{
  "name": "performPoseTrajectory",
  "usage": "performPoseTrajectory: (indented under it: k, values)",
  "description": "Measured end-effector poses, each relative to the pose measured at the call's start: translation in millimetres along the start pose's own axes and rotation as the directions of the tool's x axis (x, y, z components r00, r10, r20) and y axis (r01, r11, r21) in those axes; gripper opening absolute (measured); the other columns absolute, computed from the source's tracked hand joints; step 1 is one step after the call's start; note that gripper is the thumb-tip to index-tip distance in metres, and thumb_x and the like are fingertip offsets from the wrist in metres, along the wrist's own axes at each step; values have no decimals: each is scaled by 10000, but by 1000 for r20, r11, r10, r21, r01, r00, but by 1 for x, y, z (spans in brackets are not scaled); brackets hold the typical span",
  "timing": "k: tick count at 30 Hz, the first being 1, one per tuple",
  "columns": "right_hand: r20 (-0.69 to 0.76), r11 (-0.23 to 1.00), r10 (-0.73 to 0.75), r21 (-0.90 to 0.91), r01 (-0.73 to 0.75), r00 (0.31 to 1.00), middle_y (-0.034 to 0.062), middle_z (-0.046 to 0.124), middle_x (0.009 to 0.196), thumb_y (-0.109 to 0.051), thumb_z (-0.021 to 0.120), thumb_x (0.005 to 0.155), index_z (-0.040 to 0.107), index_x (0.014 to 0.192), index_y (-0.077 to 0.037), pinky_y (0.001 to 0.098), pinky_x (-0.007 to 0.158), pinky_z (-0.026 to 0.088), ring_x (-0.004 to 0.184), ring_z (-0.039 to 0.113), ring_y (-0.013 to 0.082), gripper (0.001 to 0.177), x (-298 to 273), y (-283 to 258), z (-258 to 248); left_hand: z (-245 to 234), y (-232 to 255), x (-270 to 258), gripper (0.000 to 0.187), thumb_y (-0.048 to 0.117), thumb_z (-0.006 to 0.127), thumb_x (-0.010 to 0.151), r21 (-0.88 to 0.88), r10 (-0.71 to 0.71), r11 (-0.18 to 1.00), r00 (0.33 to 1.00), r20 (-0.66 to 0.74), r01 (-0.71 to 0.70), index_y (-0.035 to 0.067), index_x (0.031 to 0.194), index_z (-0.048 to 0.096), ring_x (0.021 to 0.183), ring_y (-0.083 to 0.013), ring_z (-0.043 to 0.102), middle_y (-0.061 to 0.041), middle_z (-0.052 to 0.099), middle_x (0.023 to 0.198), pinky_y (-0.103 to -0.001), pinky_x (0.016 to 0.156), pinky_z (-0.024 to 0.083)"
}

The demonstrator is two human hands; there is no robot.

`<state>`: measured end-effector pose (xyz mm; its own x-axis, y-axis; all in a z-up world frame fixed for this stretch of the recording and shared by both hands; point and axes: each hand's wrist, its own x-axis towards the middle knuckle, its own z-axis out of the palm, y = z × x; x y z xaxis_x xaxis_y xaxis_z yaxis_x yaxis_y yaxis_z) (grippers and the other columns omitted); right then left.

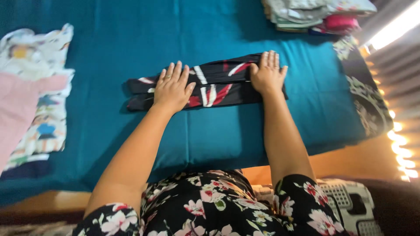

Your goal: Folding children's clothes on a flat surface.

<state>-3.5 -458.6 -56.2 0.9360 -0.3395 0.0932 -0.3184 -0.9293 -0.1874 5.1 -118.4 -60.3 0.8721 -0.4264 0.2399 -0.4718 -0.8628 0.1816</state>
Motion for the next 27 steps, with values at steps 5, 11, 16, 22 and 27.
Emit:
performPoseTrajectory:
  k: [5, 11, 16, 22, 27]
  values:
    - [-36, 1000, 11, 20, -10, 999, 124, 197, 1703, -533, 366, 1020, 301, 1606, -83, 653, 1208, 90, 1576, 124, 295, 741, -1, 3, 0, -17, -37, -20, 632, 480, 397, 1071, 7, 73, 997, 997, -22, -73, 100, 1576, 410, 1520, -354, 286, -175, 345, 1644, -488, 1238, 190]
    - [-94, 1000, 17, 13, -16, 995, 145, 227, 1694, -518, 376, 1035, 326, 1595, -62, 661, 1198, 110, 1568, 153, 324, 724, 1, 10, 8, -24, -85, -35, 691, 526, 340, 1058, 59, 15, 998, 999, 29, -16, 91, 1595, 347, 1535, -346, 212, -172, 270, 1661, -524, 1228, 127]
    - [-277, 999, 0, -33, -9, 961, 168, 358, 1625, -399, 522, 1004, 435, 1518, -44, 709, 1142, 150, 1527, 238, 372, 630, -3, 17, 3, -63, -53, -34, 755, 604, 343, 1015, 242, -79, 968, 996, 32, 69, 95, 1573, 361, 1542, -335, 196, -156, 274, 1652, -593, 1212, 87]
    - [-234, 833, -545, -37, 553, 805, 152, 542, 1508, -308, 585, 1011, 574, 1405, -83, 580, 1134, 366, 1456, 438, 382, 454, -32, -53, -8, -12, 24, 15, 704, 568, 392, 1052, 110, 91, 990, 995, -35, -87, 89, 1568, 416, 1552, -352, 247, -163, 333, 1646, -605, 1236, 114]
    - [-176, 831, -509, 154, 535, 842, 162, 443, 1583, -421, 463, 1064, 505, 1498, -88, 588, 1180, 267, 1479, 366, 361, 548, -13, -30, 15, 6, 52, 29, 657, 514, 469, 1027, -77, 133, 988, 991, -31, -135, 138, 1564, 428, 1532, -367, 269, -173, 330, 1641, -575, 1234, 151]
